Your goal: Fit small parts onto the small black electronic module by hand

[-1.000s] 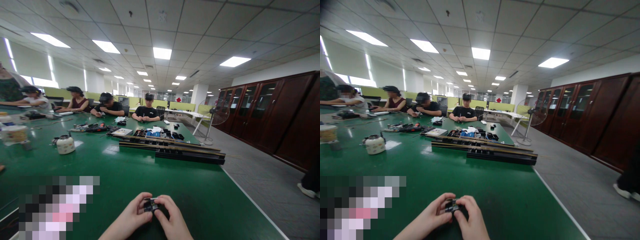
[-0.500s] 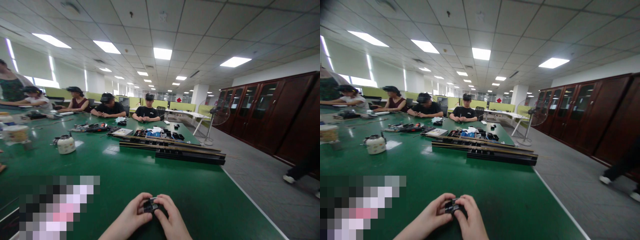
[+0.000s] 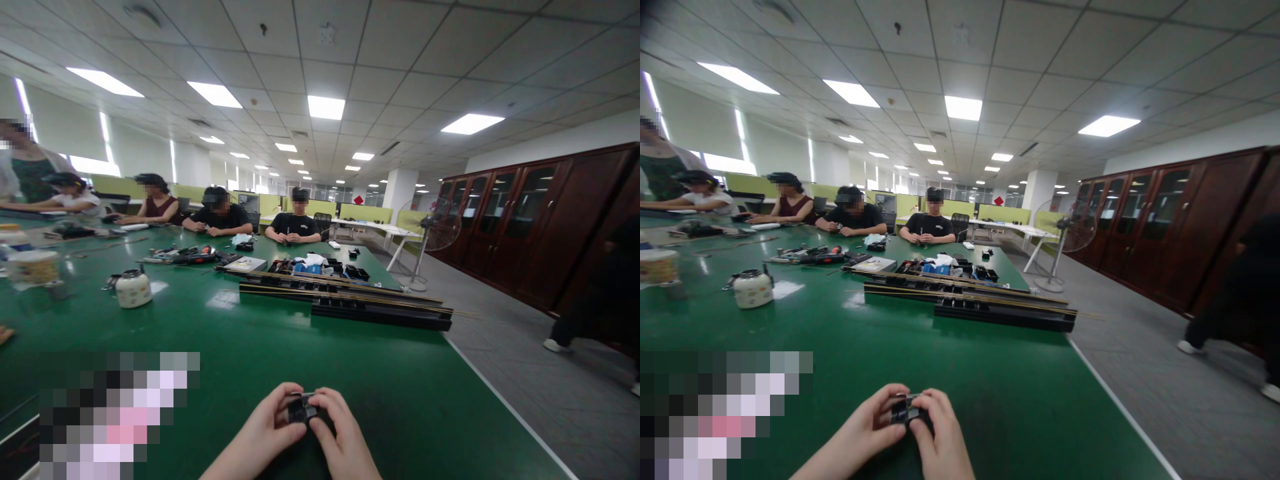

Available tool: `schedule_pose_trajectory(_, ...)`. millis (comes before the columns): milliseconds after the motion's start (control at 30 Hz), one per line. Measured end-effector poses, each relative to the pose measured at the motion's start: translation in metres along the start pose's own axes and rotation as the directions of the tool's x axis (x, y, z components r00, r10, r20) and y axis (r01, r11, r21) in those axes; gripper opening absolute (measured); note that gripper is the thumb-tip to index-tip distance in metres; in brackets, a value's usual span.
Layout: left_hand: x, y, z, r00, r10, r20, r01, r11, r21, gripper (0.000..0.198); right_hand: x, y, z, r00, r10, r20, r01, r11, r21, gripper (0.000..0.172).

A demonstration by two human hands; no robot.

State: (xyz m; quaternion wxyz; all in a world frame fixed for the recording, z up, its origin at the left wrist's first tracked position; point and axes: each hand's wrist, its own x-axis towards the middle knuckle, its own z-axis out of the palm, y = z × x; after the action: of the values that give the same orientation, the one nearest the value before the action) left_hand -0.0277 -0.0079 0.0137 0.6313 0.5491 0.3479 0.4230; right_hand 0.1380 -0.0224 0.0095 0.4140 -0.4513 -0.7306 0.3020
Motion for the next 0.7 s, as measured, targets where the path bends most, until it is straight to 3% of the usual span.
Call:
schedule_pose_trajectory(100,0.000,-0.001,0.000,1.000,-0.017,-0.018,0.017,1.000,-0.009,0.046,0.000,0.003,0.002,1.000,-0.006,-0.018,0.006,1.000,0.011,0.019)
schedule_pose_trajectory(333,0.000,0.000,0.000,1.000,0.015,-0.017,-0.014,0.999,0.045,0.035,0.000,0.005,0.003,0.998,0.010,-0.055,-0.009,1.000,0.026,0.021)
schedule_pose_trajectory(700,-0.001,0.002,0.002,1.000,0.016,-0.026,-0.015,1.000,0.023,0.035,-0.001,0.014,0.006,0.997,0.015,-0.073,-0.014,1.000,0.009,0.023)
